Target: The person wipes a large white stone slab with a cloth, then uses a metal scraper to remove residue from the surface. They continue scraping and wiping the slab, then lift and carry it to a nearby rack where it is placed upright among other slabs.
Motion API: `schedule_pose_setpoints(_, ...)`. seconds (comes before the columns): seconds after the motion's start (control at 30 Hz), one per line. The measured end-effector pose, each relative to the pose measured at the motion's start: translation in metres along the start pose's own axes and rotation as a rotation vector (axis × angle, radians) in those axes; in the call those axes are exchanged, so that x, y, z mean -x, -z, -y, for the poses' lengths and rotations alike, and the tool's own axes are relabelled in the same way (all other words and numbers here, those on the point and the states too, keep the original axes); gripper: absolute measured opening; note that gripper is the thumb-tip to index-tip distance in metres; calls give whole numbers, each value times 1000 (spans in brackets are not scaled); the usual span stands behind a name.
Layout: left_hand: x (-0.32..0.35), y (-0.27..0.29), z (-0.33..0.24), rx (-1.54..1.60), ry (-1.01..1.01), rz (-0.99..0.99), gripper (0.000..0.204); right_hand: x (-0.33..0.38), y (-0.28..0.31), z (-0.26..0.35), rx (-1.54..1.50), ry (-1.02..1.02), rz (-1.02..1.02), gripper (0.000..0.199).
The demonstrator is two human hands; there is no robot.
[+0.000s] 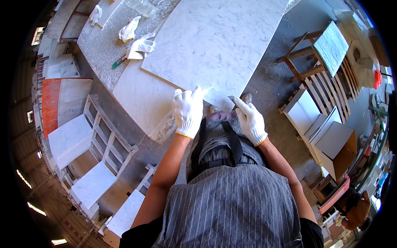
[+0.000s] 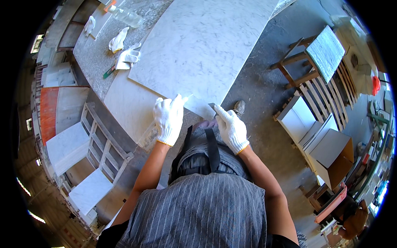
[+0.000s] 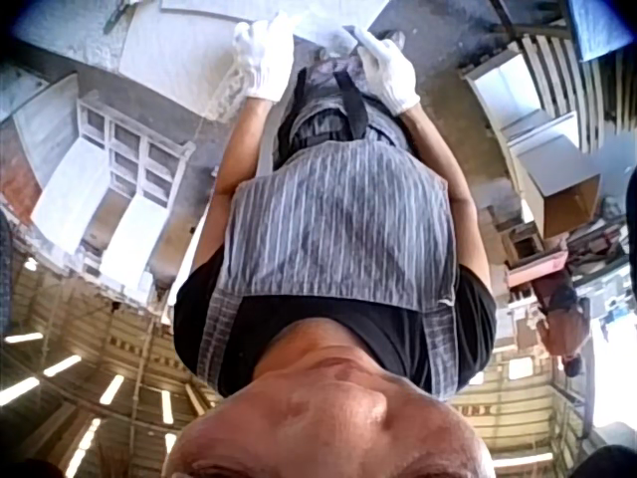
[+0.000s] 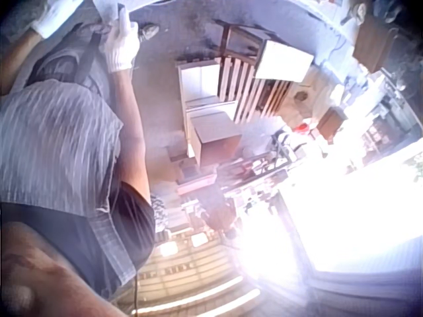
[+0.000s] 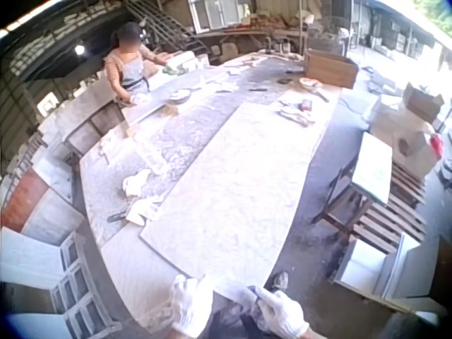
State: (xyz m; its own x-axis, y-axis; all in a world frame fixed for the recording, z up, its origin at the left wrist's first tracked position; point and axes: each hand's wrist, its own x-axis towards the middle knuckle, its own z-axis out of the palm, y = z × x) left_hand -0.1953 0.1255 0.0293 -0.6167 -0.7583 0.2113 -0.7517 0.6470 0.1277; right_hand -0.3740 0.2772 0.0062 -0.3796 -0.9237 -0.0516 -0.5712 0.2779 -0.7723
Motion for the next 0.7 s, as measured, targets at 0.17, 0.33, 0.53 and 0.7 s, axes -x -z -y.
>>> schedule_pose_setpoints(0.17,-7,2,-3,-16,-79,-136,17,-2,2,0,-7,-1,-2,36)
schedule_pose_setpoints(0.33,-10,6,-8,-10,-43,-33,18,-2,3,-2,-35,-13,-2,35)
schedule_pose_setpoints(0.53,-10,5,-8,-5,-78,-86,18,-2,1,-4,-25,-8,-17,34)
schedule_pose_setpoints(0.7,-8,2,-8,-14,-47,-35,19,-2,2,-3,-22,-13,-11,35)
